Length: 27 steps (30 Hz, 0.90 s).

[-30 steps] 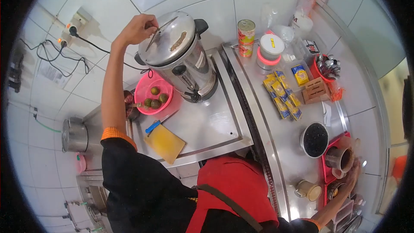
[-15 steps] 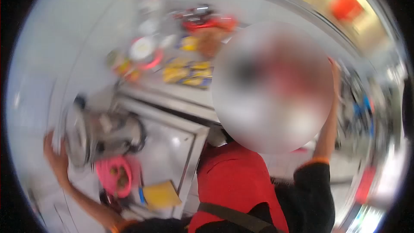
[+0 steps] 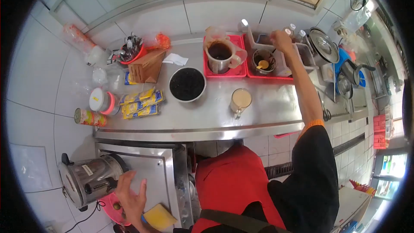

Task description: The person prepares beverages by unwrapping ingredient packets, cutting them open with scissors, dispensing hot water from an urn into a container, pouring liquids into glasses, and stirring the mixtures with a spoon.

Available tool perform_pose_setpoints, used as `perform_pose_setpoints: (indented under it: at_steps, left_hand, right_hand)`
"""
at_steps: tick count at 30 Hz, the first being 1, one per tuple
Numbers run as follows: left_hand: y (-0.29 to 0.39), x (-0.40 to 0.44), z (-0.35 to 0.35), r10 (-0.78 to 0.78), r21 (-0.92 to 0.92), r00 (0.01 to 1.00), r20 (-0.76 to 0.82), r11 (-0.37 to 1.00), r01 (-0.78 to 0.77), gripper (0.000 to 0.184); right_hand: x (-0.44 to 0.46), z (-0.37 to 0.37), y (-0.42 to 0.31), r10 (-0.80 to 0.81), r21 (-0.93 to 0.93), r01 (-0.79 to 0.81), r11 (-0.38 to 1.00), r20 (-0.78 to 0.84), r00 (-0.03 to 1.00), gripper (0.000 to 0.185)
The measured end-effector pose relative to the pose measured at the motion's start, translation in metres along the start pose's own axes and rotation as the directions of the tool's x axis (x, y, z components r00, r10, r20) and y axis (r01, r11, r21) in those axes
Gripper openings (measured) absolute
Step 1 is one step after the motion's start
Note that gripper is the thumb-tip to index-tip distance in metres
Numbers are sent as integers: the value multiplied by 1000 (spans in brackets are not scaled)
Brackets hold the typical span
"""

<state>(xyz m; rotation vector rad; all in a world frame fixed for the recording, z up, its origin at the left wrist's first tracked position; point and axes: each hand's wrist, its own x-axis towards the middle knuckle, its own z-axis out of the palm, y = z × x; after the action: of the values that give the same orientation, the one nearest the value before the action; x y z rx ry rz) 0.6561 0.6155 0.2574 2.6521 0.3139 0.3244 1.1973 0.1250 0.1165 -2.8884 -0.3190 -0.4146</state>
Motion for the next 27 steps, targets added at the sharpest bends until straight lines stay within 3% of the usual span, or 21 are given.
perform_pose_setpoints:
  at_steps: [1, 3, 7, 9, 10, 12, 13, 15, 16, 18, 19, 20, 22, 23, 25, 27]
  left_hand:
    - [10, 1, 15, -6, -50, 1000, -9, 999, 5, 33]
    - [41, 6, 47, -63, -75, 998, 12, 995, 63, 33]
    - [87, 2, 96, -135, -130, 988, 79, 981, 144, 32]
    - [112, -2, 110, -197, -208, 976, 92, 955, 213, 30]
    - [117, -5, 113, -210, -204, 974, 82, 953, 223, 30]
    - [120, -14, 119, -234, -204, 966, 107, 946, 252, 31]
    - [120, -17, 122, -249, -196, 963, 106, 944, 266, 31]
    - [119, -19, 128, -292, -214, 948, 128, 925, 314, 32]
    - [121, -18, 130, -303, -209, 943, 139, 922, 327, 32]
    - [126, -2, 140, -258, -258, 955, 145, 922, 288, 32]
    - [129, 6, 144, -273, -258, 950, 154, 916, 306, 32]
    - [131, 15, 147, -216, -256, 958, 188, 931, 260, 33]
    - [132, 32, 157, -102, -273, 967, 231, 948, 165, 34]
    - [132, 37, 162, -49, -291, 968, 246, 949, 122, 35]
    - [132, 48, 170, 49, -330, 958, 283, 943, 50, 38]
    - [128, 54, 179, 80, -352, 947, 312, 935, 37, 39]
  right_hand:
    - [12, -1, -6, -10, 9, 10, 1000, 2, 1000, 17]
    - [25, -10, -14, -65, -273, 156, 949, 314, 947, 17]
    - [46, 25, 1, -165, -237, 257, 937, 351, 922, 20]
    - [58, 28, 4, -170, -334, 370, 867, 499, 850, 22]
    - [63, 25, 6, -186, -326, 382, 865, 499, 846, 22]
    - [68, 19, 11, -188, -169, 256, 952, 340, 921, 21]
    - [66, 16, 11, -200, -157, 267, 951, 347, 916, 21]
    - [55, 3, 16, -87, 165, 80, 983, 36, 996, 29]
    - [43, -9, 12, -88, 168, 78, 983, 52, 995, 29]
    - [22, -33, -1, 177, 443, -113, 889, -107, 978, 35]
    - [11, -33, -1, 218, 462, -93, 882, -225, 950, 29]
    - [1, -31, 0, 211, 461, -97, 882, -204, 956, 29]
    - [-16, -34, -2, 292, 719, 29, 695, -318, 902, 22]
    - [-26, -39, -6, 287, 722, 15, 692, -295, 911, 22]
    - [-49, -66, -19, 56, 472, 306, 827, -610, 791, 14]
    - [-78, -94, -37, 85, 550, 313, 774, -581, 810, 13]
